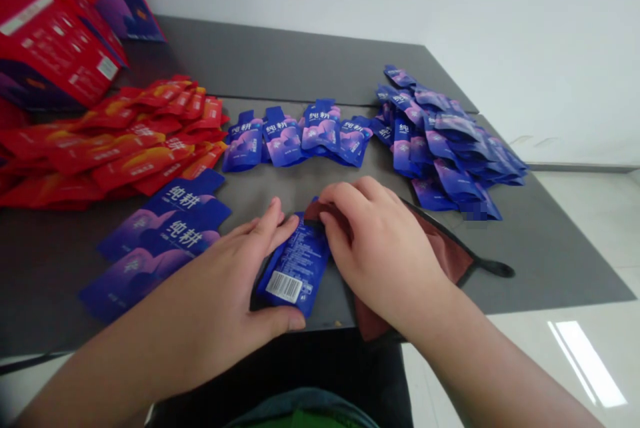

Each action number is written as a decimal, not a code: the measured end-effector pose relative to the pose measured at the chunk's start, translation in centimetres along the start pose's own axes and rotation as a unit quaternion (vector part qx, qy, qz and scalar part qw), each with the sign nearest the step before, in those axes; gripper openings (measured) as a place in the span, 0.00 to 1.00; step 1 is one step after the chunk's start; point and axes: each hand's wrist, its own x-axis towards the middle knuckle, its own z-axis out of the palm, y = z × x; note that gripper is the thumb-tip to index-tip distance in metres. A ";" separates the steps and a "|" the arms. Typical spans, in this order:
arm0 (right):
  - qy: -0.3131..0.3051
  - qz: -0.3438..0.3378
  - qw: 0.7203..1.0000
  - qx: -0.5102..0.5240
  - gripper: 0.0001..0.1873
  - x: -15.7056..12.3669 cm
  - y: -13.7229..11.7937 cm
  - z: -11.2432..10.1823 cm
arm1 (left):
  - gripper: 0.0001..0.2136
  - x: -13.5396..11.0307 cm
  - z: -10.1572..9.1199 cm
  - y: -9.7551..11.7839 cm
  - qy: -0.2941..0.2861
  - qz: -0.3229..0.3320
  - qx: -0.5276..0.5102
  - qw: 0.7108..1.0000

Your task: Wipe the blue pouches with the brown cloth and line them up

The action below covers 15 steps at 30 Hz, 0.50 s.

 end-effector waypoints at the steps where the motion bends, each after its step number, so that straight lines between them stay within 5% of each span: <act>1: -0.005 -0.016 1.000 0.024 0.08 -0.3 -0.3 -0.5 | 0.60 0.0 0.1 0.0 0.007 -0.011 -0.004 1.000; 7: -0.190 -0.116 0.966 0.135 0.09 -1.8 -2.7 -1.6 | 0.62 0.5 0.8 0.1 0.034 0.001 -0.009 0.999; 12: -0.190 -0.092 0.973 0.097 0.10 -1.3 -2.8 -0.4 | 0.63 0.4 0.9 0.1 0.056 0.015 0.002 0.998; 15: -0.165 -0.071 0.982 0.064 0.10 -0.8 -1.9 0.1 | 0.54 0.2 0.8 0.4 0.060 0.030 0.009 0.998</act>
